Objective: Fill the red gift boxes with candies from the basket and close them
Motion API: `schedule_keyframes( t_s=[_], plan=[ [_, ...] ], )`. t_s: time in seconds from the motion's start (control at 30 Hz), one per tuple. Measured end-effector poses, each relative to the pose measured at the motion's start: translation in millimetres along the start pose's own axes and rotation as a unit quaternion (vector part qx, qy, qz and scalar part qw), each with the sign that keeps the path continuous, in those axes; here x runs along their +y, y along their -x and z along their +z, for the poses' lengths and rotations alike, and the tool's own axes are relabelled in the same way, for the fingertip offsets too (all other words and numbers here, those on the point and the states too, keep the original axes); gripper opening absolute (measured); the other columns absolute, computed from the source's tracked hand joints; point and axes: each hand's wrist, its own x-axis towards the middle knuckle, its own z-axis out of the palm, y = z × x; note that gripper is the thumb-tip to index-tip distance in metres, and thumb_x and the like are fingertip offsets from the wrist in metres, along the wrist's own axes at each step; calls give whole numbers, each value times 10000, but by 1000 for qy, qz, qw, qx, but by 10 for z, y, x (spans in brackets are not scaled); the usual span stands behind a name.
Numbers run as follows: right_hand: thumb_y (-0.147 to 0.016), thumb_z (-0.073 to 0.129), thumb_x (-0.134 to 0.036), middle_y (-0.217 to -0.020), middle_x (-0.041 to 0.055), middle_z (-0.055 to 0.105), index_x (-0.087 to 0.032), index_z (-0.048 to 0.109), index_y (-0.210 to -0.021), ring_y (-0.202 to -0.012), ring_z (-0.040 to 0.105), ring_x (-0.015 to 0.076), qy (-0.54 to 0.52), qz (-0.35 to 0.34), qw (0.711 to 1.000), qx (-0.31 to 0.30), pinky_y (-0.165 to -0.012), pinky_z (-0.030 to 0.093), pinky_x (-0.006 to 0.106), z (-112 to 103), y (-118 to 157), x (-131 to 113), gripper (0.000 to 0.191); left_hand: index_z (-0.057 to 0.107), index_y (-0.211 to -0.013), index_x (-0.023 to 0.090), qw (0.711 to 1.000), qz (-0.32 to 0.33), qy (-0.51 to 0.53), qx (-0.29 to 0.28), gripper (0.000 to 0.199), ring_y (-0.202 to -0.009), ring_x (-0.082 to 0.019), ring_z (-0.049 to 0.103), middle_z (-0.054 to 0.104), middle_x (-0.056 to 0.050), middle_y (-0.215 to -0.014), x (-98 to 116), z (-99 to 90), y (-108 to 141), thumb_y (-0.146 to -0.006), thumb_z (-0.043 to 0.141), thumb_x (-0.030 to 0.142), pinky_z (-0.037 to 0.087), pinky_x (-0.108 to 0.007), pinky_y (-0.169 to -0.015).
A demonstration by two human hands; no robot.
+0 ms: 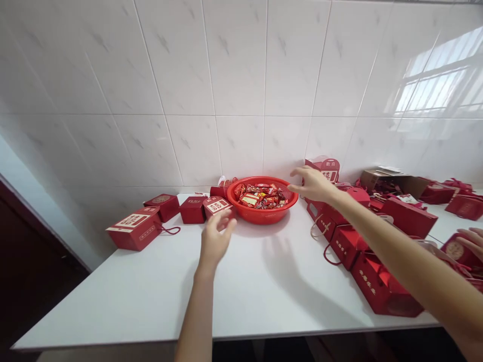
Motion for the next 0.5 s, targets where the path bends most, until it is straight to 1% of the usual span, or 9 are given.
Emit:
schedule_keyframes(
  t_s=[0.07, 0.13, 0.17, 0.23, 0.3, 0.37, 0.43, 0.5],
  plan=[
    [-838, 678, -321, -1168, 151, 692, -174, 691, -1100, -1119, 619, 309, -42, -44, 998, -12, -947, 450, 403, 172, -40, -289, 301, 628, -1247, 174, 995, -64, -23, 80, 370, -1158, -240, 641, 648, -115, -1317, -42, -58, -356, -899, 629, 299, 491, -365, -1029],
    [-848, 670, -305, -1128, 128, 712, -179, 700, -1074, -1085, 637, 287, -86, -80, 993, -24, -934, 459, 380, 357, -35, -555, 260, 534, -1361, 144, 979, -125, -46, 152, 459, -1233, -271, 593, 589, -153, -1381, -113, -92, -678, -956, 600, 351, 466, -454, -1062],
    [-849, 666, -288, -1120, 119, 718, -179, 702, -1070, -1073, 643, 278, -108, -95, 989, -27, -927, 463, 371, 444, -18, -668, 248, 530, -1364, 156, 971, -152, -55, 174, 455, -1254, -286, 574, 565, -142, -1406, -160, -99, -807, -967, 607, 363, 463, -507, -1058],
    [-851, 661, -259, -1103, 100, 729, -180, 705, -1056, -1044, 657, 262, -152, -117, 981, -30, -903, 474, 354, 597, 34, -842, 224, 566, -1331, 179, 961, -195, -66, 186, 427, -1235, -294, 583, 569, -120, -1395, -274, -93, -979, -953, 648, 360, 486, -537, -1029],
    [-850, 658, -241, -1078, 88, 739, -179, 711, -1024, -1021, 667, 258, -192, -127, 973, -32, -873, 486, 345, 723, 87, -936, 191, 577, -1322, 188, 955, -223, -69, 185, 418, -1229, -295, 586, 574, -110, -1383, -404, -66, -1027, -940, 674, 328, 497, -533, -1019],
    [-853, 665, -240, -1073, 86, 744, -177, 714, -1009, -1007, 679, 254, -231, -124, 964, -34, -854, 499, 340, 836, 122, -957, 175, 576, -1324, 190, 958, -220, -61, 173, 417, -1225, -293, 591, 574, -109, -1382, -536, -28, -967, -938, 678, 311, 505, -527, -1014],
    [-876, 658, -267, -1094, 91, 744, -172, 707, -1033, -974, 695, 236, -269, -108, 956, -37, -835, 516, 328, 953, 128, -927, 190, 563, -1339, 185, 969, -190, -44, 154, 432, -1211, -288, 603, 582, -113, -1376, -655, 10, -826, -937, 679, 293, 513, -523, -1008],
    [-925, 609, -303, -1136, 96, 737, -172, 689, -1084, -951, 705, 210, -306, -84, 948, -37, -824, 531, 314, 1080, 110, -876, 222, 517, -1386, 182, 980, -142, -19, 135, 532, -1177, -277, 632, 609, -123, -1347, -749, 39, -640, -897, 716, 243, 526, -495, -998]
  ],
)
